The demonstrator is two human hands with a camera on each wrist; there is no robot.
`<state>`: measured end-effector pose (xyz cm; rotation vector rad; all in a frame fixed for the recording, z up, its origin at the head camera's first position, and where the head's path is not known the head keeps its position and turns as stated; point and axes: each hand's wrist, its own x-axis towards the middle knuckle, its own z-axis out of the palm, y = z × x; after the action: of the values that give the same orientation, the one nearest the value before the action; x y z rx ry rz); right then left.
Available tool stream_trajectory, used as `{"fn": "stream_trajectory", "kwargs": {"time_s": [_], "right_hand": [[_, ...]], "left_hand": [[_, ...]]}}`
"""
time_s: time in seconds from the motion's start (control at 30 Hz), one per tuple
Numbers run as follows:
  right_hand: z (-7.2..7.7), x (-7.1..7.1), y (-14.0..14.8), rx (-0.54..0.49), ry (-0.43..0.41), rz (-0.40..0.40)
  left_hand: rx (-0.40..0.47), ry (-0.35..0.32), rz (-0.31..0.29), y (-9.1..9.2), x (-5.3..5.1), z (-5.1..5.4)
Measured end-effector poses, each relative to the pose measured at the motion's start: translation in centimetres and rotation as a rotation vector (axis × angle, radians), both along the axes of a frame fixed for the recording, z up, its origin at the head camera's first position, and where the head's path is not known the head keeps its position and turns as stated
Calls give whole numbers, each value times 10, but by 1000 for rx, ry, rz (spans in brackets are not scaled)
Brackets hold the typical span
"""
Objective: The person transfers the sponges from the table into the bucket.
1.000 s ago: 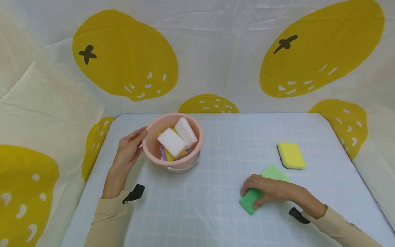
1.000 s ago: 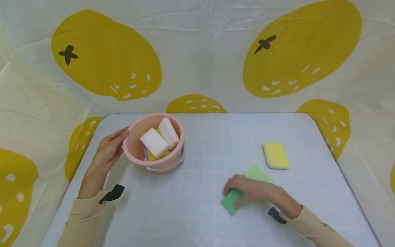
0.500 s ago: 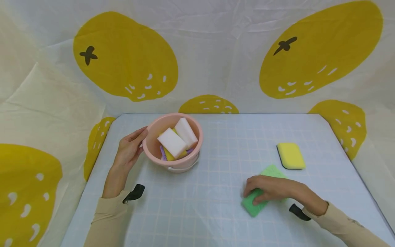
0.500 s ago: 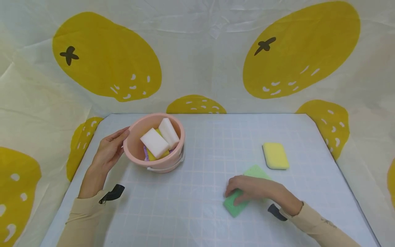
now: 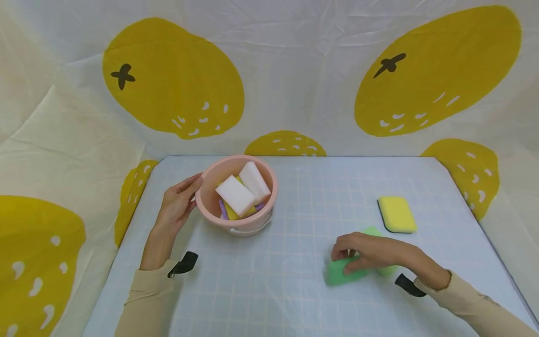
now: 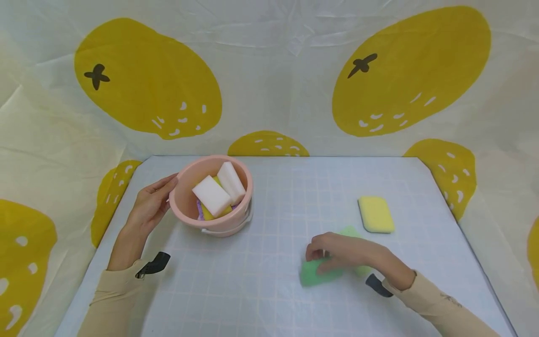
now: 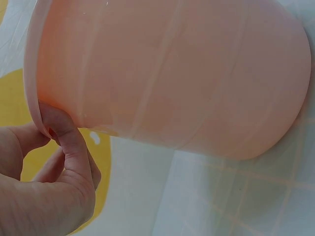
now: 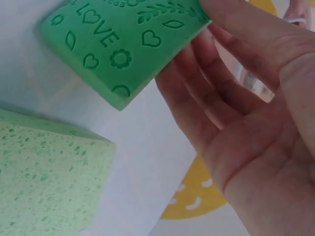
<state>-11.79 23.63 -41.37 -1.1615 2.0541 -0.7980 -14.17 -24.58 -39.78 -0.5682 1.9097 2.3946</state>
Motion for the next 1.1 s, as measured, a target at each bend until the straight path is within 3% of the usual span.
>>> {"fn": "stream_trajectory", "kwargs": {"time_s": [0.4, 0.73, 0.9, 1.1], "right_hand": [[7, -10, -11, -117, -42, -158], [15, -17, -17, -246, 5, -236], [22, -22, -23, -263, 68, -264], [34, -28, -33, -231, 71, -360]], "left_hand": [[-37, -22, 2, 1, 0, 0], [-33, -19, 0, 0, 0, 0], [-38, -22, -2, 0, 0, 1], [-56, -43, 4, 1, 0, 3]]}}
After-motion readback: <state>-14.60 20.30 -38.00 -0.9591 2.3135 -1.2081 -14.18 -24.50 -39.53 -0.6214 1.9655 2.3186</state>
